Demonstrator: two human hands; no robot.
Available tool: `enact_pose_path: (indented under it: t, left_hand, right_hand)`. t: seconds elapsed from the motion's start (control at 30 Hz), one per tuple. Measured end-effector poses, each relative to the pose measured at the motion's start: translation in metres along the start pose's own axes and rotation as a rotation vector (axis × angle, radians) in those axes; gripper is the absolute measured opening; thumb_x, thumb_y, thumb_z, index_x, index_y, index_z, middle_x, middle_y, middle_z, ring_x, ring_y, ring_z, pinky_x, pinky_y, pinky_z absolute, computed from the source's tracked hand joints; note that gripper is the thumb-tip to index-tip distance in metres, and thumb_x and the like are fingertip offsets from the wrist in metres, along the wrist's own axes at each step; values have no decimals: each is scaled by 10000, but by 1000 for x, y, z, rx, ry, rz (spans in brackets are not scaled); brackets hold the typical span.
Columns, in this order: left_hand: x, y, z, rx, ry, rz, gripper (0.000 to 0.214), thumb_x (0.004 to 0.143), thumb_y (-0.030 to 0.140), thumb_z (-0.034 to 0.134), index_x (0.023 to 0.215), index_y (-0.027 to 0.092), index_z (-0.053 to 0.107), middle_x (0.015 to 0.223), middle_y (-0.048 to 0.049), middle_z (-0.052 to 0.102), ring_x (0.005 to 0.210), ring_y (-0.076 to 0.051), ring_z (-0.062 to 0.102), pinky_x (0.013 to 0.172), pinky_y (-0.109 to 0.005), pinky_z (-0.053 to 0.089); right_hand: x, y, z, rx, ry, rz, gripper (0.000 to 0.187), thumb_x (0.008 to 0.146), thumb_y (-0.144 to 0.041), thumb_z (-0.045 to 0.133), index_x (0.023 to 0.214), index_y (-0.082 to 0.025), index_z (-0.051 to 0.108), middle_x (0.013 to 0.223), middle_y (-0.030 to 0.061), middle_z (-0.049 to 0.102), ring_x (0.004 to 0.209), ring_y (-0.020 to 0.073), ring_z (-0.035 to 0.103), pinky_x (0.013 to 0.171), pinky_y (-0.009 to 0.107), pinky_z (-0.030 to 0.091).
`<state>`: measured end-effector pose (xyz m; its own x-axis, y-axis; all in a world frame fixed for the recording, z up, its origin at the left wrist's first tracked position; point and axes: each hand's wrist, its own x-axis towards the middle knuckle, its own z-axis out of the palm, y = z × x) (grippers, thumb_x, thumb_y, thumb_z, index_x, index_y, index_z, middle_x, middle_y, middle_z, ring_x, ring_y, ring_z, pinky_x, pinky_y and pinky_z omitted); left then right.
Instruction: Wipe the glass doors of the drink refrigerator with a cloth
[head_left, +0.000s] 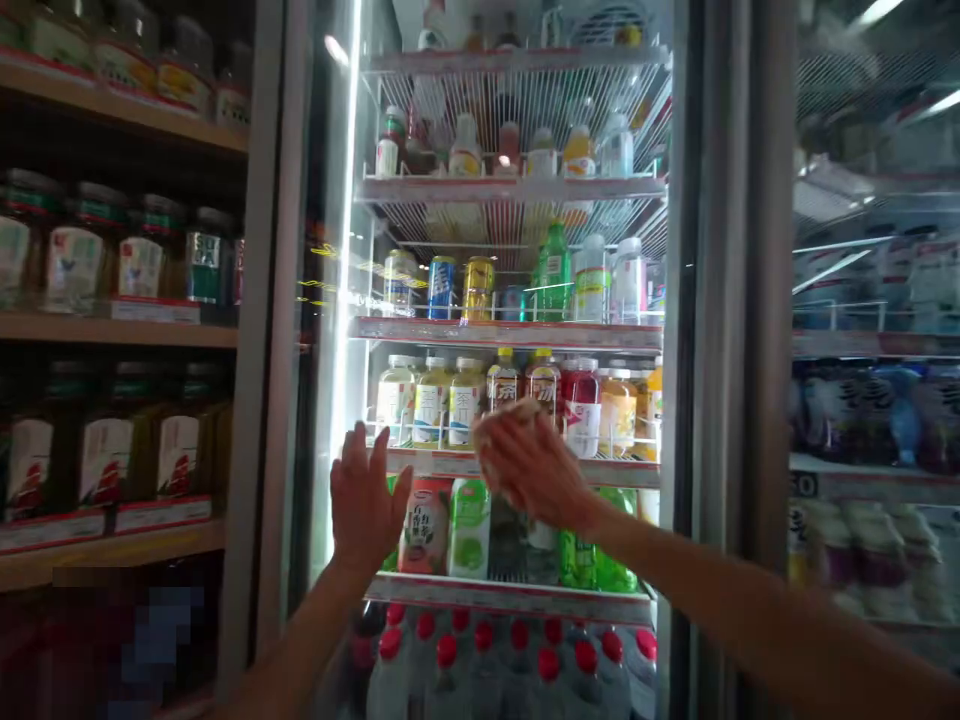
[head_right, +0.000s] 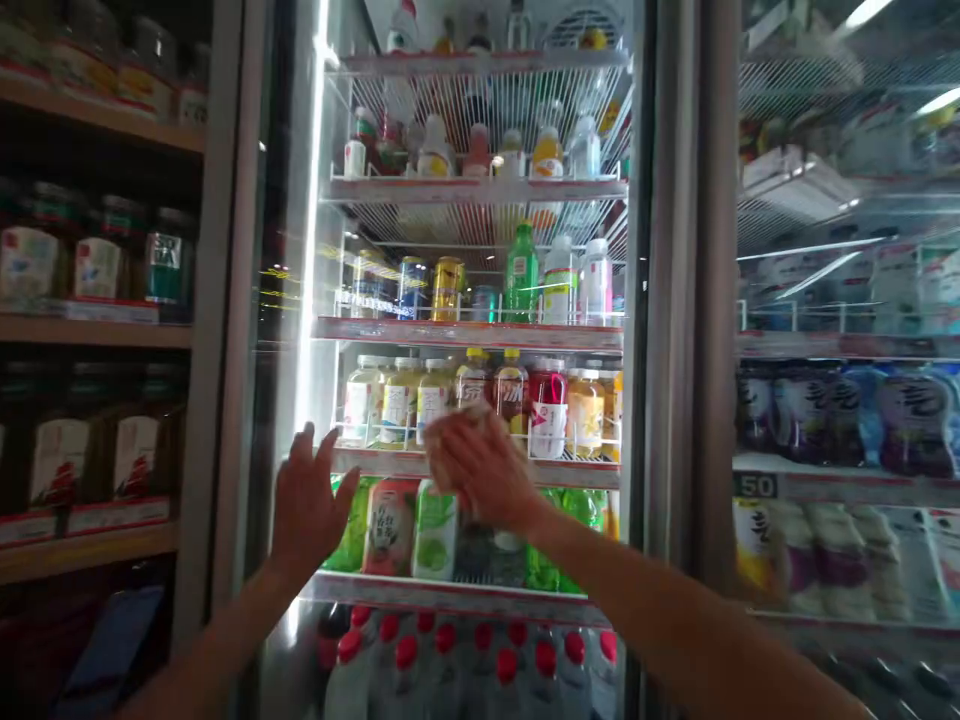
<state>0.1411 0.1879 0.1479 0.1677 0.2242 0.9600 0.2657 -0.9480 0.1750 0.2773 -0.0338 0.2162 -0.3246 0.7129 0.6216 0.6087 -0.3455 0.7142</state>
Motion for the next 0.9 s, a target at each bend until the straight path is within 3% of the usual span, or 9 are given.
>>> enact_pose_path:
  t: [0.1,0.23,0.3,0.47,0.5,0.63,0.7,0.83,0.9]
  left_hand:
    - [48,16,6,-8,81,-31,615,930,491,254,1389,94,359,1502,-215,237,1408,-316,201,1108,-534,194]
    - [90,32,22,-48,206,-160,677,922,526,237,1399,56,340,1493,-242,237,1403,-357,190,1093,-581,178]
    - [95,36,31,-69,251,-193,678,918,528,246,1393,57,357,1489,-238,251,1403,-369,183,1092,-588,176]
    - [89,34,41,-70,285,-150,646,919,506,276,1389,73,375,1482,-231,274,1404,-358,189,1092,-586,186]
    - [89,33,41,-67,289,-143,638,922,496,275,1391,74,371,1482,-231,274,1404,-358,191,1090,-589,187]
    - [88,30,42,-51,322,-127,607,928,472,291,1395,93,369,1483,-216,284,1405,-342,199,1097,-571,191]
    - [88,30,43,-49,325,-126,605,927,471,295,1389,88,378,1479,-219,291,1403,-344,204,1096,-569,196]
    - [88,31,42,-56,305,-122,609,926,465,293,1387,76,377,1480,-226,282,1404,-349,194,1094,-575,192]
    - [87,33,41,-61,299,-122,608,924,461,301,1393,80,367,1484,-225,276,1407,-346,185,1098,-576,182]
  right_hand:
    - [-13,23,-5,-38,-13,-106,538,903,-397,368,1410,-217,348,1493,28,344,1416,225,186,1169,545,64]
    - [10,97,-29,-223,153,486,523,918,-388,359,1400,-186,357,1509,105,295,1408,290,208,1125,599,126]
    - [12,110,-37,-268,202,601,536,917,-372,353,1407,-156,340,1512,136,272,1410,307,195,1119,608,126]
    - [-34,89,-32,-206,32,96,536,900,-380,374,1415,-241,319,1490,44,342,1408,242,214,1153,542,132]
    - [-39,91,-31,-231,59,152,537,902,-379,373,1418,-242,312,1486,51,349,1401,248,232,1143,549,152]
    - [-15,101,-28,-350,290,790,559,908,-363,354,1423,-153,300,1482,172,311,1377,353,252,1056,644,213]
    - [5,86,-22,-301,244,697,551,900,-369,366,1406,-152,333,1487,164,306,1387,346,227,1075,632,199]
    - [20,67,-19,-150,9,75,516,887,-419,396,1373,-246,381,1508,36,307,1404,260,200,1144,551,147]
    - [20,91,-29,-194,57,216,498,904,-413,360,1370,-238,380,1492,55,333,1386,272,241,1120,576,177]
